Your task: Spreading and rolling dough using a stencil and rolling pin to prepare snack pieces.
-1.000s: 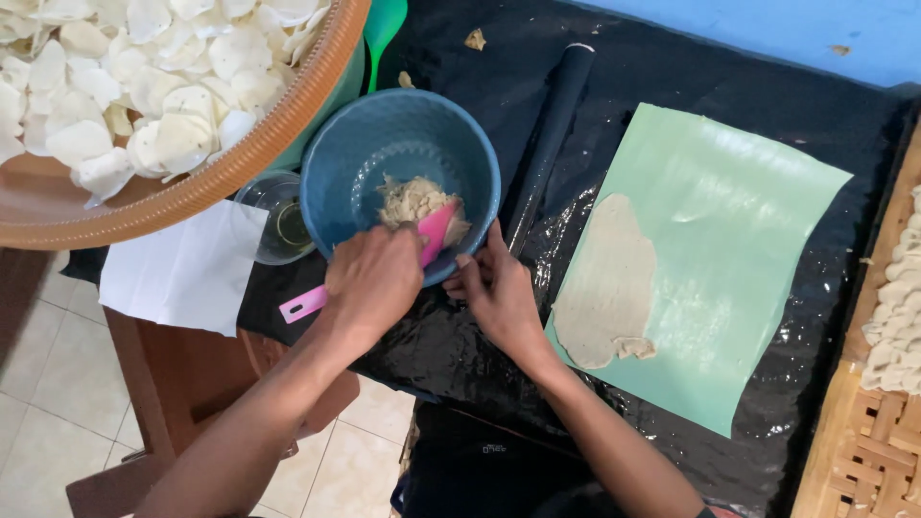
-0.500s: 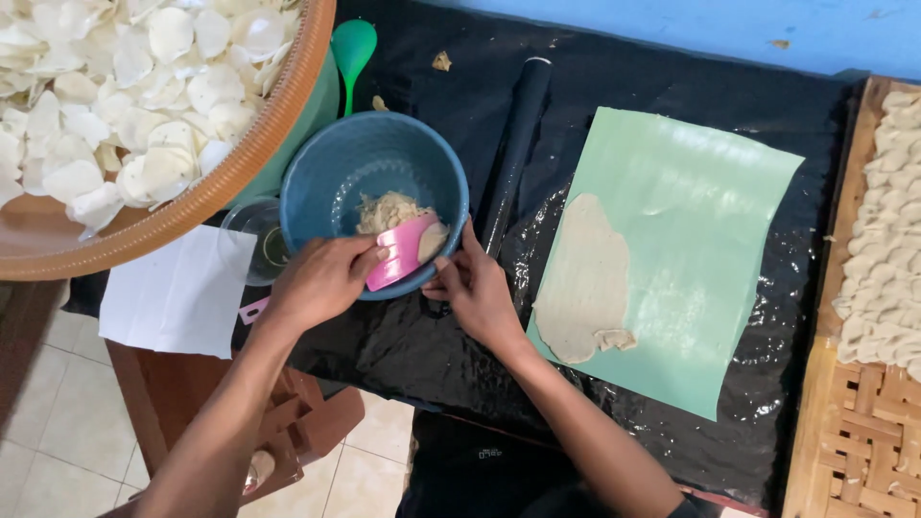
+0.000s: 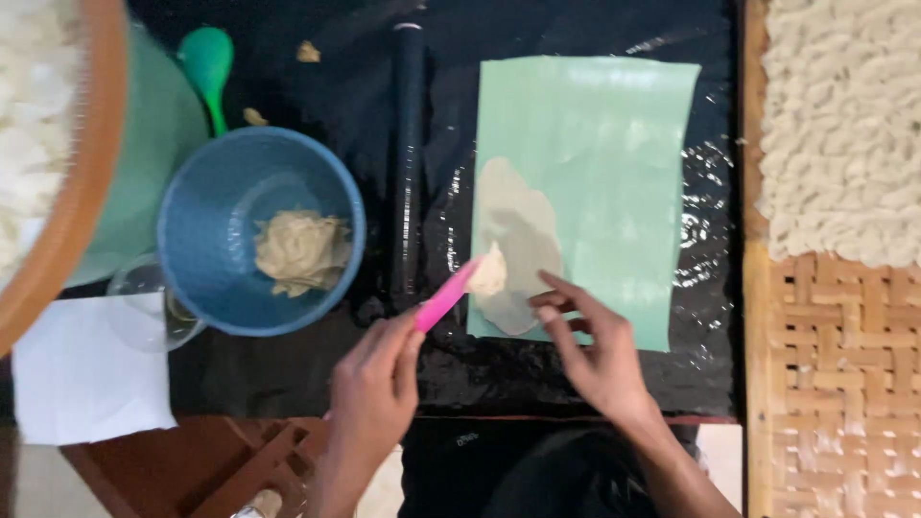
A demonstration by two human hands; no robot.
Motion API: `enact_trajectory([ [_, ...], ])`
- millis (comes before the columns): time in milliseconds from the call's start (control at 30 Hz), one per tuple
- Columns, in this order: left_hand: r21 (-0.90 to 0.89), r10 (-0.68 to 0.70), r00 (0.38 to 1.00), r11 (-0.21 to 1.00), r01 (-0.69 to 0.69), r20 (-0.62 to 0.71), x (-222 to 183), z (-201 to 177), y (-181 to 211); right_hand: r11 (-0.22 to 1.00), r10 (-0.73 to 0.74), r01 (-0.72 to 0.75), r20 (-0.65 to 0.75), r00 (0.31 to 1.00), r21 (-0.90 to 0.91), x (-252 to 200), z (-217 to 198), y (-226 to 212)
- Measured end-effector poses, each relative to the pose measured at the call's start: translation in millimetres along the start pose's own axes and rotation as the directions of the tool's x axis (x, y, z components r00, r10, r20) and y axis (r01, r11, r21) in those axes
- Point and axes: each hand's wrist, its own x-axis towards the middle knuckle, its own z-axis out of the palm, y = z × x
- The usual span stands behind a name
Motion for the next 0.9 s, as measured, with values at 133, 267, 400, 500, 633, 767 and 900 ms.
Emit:
enact_trajectory([
  [133,0.012,-0.045,0.983,0.999,0.044,0.180,-5.9,58.2,19.5,0.982,-0.017,-0.040,-0.295,0.955,-0.186,-34.2,-55.4,42.7],
  [267,0.189,0.167,0.938,0.955,-0.231,0.304,-9.7,92.4,4.2,0.863,-0.203,-0.043,-0.422,0.884,-0.504,-55.6,-67.8,81.7],
  [400,0.339,0.235,0.872,0.853,-0.397,0.430,-4.8,98.2,-7.0,0.897,0.110,-0.269,-0.414,0.904,-0.349,-56.9,-57.4,93.1],
  [500,0.365,0.263,0.866,0.826,-0.430,0.425,-4.6,99.9,-10.2,0.918,0.149,-0.276,-0.396,0.906,-0.285,-53.0,-53.2,101.0],
  [633,0.435,0.185,0.851,0.794,-0.424,0.491,7.5,94.7,-6.2,0.933,0.146,-0.255,-0.381,0.913,-0.254,-48.6,-53.8,99.9],
  [767,0.290,0.035,0.822,0.926,-0.240,0.569,34.1,67.3,17.2,0.913,0.175,-0.298,-0.390,0.904,-0.280,-44.3,-54.6,100.8],
  [900,0.195,0.032,0.821,0.965,-0.173,0.570,38.3,50.2,34.5,0.916,0.161,-0.286,-0.396,0.904,-0.280,-46.6,-53.3,98.6],
])
